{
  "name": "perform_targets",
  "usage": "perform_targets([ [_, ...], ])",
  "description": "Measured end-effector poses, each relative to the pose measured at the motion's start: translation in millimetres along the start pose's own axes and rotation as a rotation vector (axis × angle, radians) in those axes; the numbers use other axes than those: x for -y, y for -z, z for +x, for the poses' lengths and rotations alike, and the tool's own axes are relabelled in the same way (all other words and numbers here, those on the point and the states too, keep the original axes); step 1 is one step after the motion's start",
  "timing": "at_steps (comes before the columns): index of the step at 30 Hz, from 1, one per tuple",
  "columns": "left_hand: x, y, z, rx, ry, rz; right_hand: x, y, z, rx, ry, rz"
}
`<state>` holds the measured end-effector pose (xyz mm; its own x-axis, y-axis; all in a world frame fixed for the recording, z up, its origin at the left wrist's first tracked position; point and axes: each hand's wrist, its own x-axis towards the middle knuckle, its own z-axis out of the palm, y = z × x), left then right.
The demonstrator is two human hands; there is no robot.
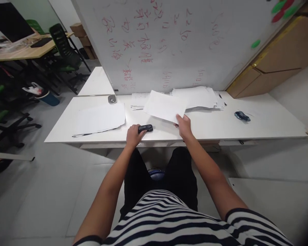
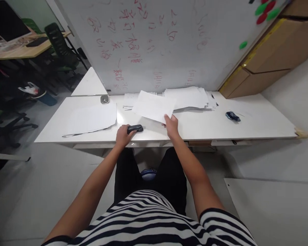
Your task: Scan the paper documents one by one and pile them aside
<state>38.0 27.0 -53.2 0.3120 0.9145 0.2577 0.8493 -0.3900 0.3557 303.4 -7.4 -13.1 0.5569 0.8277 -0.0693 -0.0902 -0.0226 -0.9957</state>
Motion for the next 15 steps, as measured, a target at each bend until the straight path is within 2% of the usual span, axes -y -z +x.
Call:
perform_targets([
  [4,0,-1,-3,-0.036,-0.003,-0.012,2,-75,79,0.131,-0.060,-0.154],
  [8,3,-3,-4,-0.067,-0.017,-0.019,-5,-127,132,0.090,-0.133,-0.192],
  [11,4,-3,-5,-0.073,-0.023,-0.014,-20,-134,139,0.008,-0.127,-0.211],
  [15,3,-3,-6,-0.072,-0.007,-0.005,-45,-105,106,0.069,0.195,-0.427],
])
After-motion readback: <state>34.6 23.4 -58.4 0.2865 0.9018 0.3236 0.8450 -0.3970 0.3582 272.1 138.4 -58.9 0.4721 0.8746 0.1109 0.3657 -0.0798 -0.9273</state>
